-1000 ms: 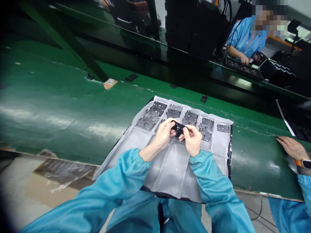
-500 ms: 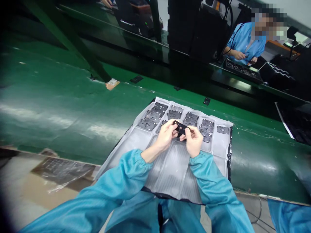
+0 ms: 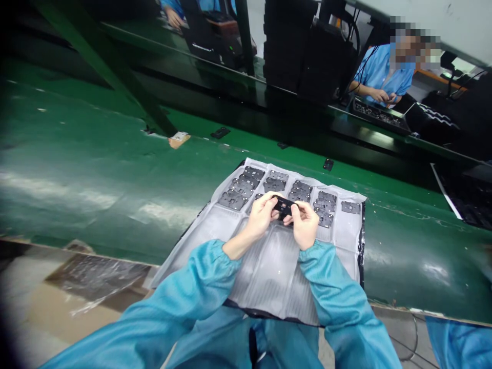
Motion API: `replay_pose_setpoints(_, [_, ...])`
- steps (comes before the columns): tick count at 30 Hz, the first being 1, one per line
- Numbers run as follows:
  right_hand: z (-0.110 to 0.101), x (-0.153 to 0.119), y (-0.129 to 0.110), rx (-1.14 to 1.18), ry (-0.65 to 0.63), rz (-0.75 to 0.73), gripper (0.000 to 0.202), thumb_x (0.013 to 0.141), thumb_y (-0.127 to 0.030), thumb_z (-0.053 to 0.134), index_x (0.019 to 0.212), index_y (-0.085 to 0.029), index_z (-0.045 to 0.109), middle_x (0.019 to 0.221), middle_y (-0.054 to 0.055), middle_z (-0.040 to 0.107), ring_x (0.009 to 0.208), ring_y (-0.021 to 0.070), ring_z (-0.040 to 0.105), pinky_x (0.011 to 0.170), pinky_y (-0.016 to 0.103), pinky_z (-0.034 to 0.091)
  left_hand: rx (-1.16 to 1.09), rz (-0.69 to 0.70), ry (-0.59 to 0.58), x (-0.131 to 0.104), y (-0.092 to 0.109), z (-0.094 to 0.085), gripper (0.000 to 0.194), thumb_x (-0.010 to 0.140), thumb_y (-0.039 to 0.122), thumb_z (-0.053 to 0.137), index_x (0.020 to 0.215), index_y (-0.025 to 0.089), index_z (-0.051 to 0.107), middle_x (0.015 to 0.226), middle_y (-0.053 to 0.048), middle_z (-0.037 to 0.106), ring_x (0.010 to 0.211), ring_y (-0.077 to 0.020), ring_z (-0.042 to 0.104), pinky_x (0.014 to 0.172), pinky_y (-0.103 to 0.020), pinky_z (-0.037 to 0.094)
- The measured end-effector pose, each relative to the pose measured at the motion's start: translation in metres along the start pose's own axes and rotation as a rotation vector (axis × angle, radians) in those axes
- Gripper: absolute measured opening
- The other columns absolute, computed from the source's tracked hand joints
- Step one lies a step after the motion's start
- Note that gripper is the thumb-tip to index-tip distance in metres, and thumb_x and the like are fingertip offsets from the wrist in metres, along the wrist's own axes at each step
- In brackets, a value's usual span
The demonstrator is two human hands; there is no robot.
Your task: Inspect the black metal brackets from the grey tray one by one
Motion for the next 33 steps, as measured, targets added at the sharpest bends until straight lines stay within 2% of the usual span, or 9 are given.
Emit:
replay_pose_setpoints(5, [-0.001,0.0,0.002,0.017,0.002,0.0,0.023,0.083,-0.037,0.065,0.091,-0.016,0.06,0.056,-0.003,0.062,0.042,0.012,0.061,0.041,0.022,0.054,0.004,0.005,-0.014,0.001,-0.001,0.001,0.025,0.085,0.04,0.053,0.087,0.016,0.058,0.06,0.005,0.043,0.044,-0.0046,0.034,0.041,-0.015,0.028])
replay_pose_setpoints(9, [-0.004,0.003,0.003,0.007,0.023,0.004,0.024,0.083,-0.038,0.065,0.091,-0.016,0.06,0.057,-0.003,0.062,0.043,0.0123,0.061,0.042,0.023,0.054,-0.014,0.009,-0.065,0.001,-0.003,0.002,0.02,0.084,0.03,0.051,0.096,0.016,0.059,0.062,0.005,0.044,0.045,-0.0045,0.034,0.042,-0.015,0.027])
replay_pose_setpoints(12, [-0.008,0.007,0.002,0.001,0.04,0.009,0.027,0.082,-0.04,0.066,0.09,-0.015,0.06,0.056,-0.004,0.061,0.041,0.0121,0.06,0.04,0.023,0.053,0.052,0.057,-0.086,0.0,0.0,0.001,0.031,0.077,0.018,0.052,0.108,0.017,0.058,0.076,0.001,0.055,0.049,-0.0043,0.04,0.045,-0.015,0.031])
replay_pose_setpoints(14, [-0.01,0.009,0.003,-0.005,0.041,0.016,0.028,0.081,-0.041,0.066,0.09,-0.015,0.06,0.054,-0.004,0.06,0.039,0.0116,0.059,0.038,0.022,0.051,0.105,0.098,-0.077,0.0,0.004,-0.001,0.039,0.076,0.015,0.054,0.115,0.018,0.057,0.087,-0.002,0.06,0.051,-0.0036,0.043,0.046,-0.015,0.032])
replay_pose_setpoints(16, [-0.011,0.011,0.003,-0.008,0.042,0.028,0.029,0.08,-0.041,0.067,0.09,-0.015,0.061,0.053,-0.004,0.06,0.038,0.0113,0.057,0.037,0.021,0.05,0.13,0.113,-0.058,0.0,0.007,-0.003,0.036,0.079,0.02,0.055,0.115,0.016,0.058,0.09,-0.004,0.061,0.048,-0.003,0.042,0.044,-0.016,0.033])
replay_pose_setpoints(21, [-0.01,0.01,0.007,0.006,0.001,0.052,0.028,0.081,-0.039,0.066,0.09,-0.014,0.062,0.051,-0.004,0.06,0.037,0.0112,0.057,0.035,0.02,0.047,0.149,0.097,-0.001,0.001,0.009,-0.008,0.026,0.082,0.032,0.06,0.102,0.015,0.061,0.074,-0.001,0.06,0.042,-0.0038,0.042,0.04,-0.016,0.031])
replay_pose_setpoints(27, [-0.008,0.009,0.007,0.003,-0.04,0.07,0.027,0.081,-0.04,0.066,0.09,-0.015,0.062,0.05,-0.004,0.06,0.036,0.0113,0.056,0.035,0.02,0.047,0.102,0.083,0.074,0.003,0.006,-0.011,0.027,0.079,0.038,0.066,0.091,0.015,0.063,0.077,-0.001,0.061,0.044,-0.0032,0.041,0.039,-0.015,0.029])
replay_pose_setpoints(30, [-0.008,0.01,0.006,0.006,-0.029,0.068,0.028,0.08,-0.041,0.066,0.09,-0.015,0.062,0.05,-0.004,0.06,0.037,0.0115,0.057,0.035,0.02,0.047,0.06,0.075,0.067,0.003,0.007,-0.009,0.029,0.081,0.042,0.064,0.089,0.014,0.064,0.075,-0.001,0.06,0.039,-0.0019,0.039,0.036,-0.016,0.027])
replay_pose_setpoints(33, [-0.008,0.01,0.005,0.013,-0.016,0.066,0.027,0.08,-0.04,0.066,0.089,-0.015,0.061,0.052,-0.004,0.06,0.037,0.0113,0.057,0.034,0.02,0.047,0.026,0.062,0.034,0.003,0.009,-0.007,0.028,0.08,0.039,0.064,0.092,0.014,0.065,0.081,-0.003,0.061,0.036,-0.0011,0.04,0.034,-0.018,0.027])
Point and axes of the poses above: each hand's wrist, its own x-axis towards the middle knuckle, its own z-axis out of the palm, y = z × x, the point moved 4 cm from there along x, towards the middle knuckle
